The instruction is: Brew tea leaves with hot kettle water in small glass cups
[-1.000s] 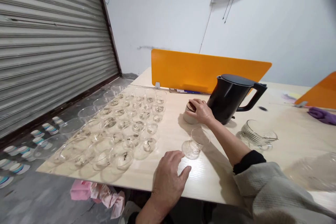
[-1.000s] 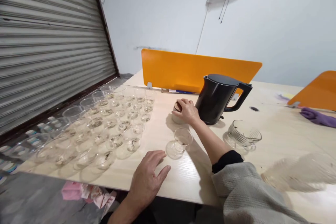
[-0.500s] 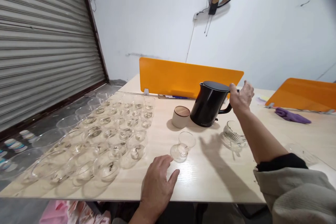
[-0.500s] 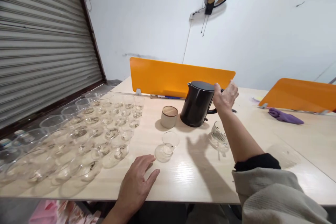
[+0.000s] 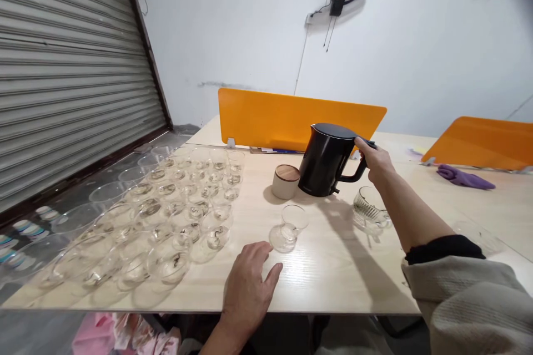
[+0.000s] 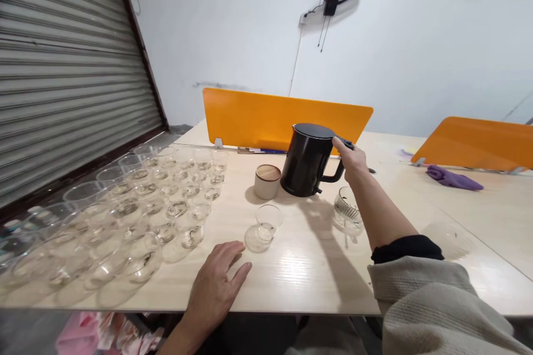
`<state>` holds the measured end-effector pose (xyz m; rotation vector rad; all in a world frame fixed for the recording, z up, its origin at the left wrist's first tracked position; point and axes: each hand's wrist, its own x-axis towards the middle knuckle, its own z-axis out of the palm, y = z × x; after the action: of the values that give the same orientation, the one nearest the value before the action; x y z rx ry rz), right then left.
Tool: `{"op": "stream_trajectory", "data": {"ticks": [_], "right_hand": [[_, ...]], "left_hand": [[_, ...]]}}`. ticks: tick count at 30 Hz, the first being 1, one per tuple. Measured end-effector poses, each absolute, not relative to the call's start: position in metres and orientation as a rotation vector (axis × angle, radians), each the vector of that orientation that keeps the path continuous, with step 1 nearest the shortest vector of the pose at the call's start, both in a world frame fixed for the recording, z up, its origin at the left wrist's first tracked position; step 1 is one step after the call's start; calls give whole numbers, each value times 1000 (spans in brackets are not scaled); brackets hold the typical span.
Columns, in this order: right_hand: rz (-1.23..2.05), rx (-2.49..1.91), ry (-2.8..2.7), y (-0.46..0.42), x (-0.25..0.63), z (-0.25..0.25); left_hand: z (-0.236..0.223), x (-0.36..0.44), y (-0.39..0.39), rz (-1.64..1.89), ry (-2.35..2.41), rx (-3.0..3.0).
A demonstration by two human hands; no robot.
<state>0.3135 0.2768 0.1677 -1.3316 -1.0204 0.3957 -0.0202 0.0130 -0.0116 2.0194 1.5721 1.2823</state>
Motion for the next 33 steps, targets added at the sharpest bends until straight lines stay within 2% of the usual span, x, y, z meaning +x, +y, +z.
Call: {"op": "stream_trajectory", "data": {"ticks": [5, 10, 16, 27, 33], "right_hand": [[511, -1200, -971, 266, 293, 162], [336, -1187, -897, 260, 287, 153], [285, -1167, -872, 236, 282, 158], [196, -1145, -963, 179, 278, 227], [144, -1040, -1049, 116, 280, 259]], "left_hand": [[-12, -21, 13, 1291, 1540, 1992], [-10, -20, 13, 1273, 1549, 1978], [-10, -19, 14, 1268, 1584, 2030], [-10, -21, 16, 1295, 1567, 2046], [-8, -26, 13, 1464, 1405, 1939]]}}
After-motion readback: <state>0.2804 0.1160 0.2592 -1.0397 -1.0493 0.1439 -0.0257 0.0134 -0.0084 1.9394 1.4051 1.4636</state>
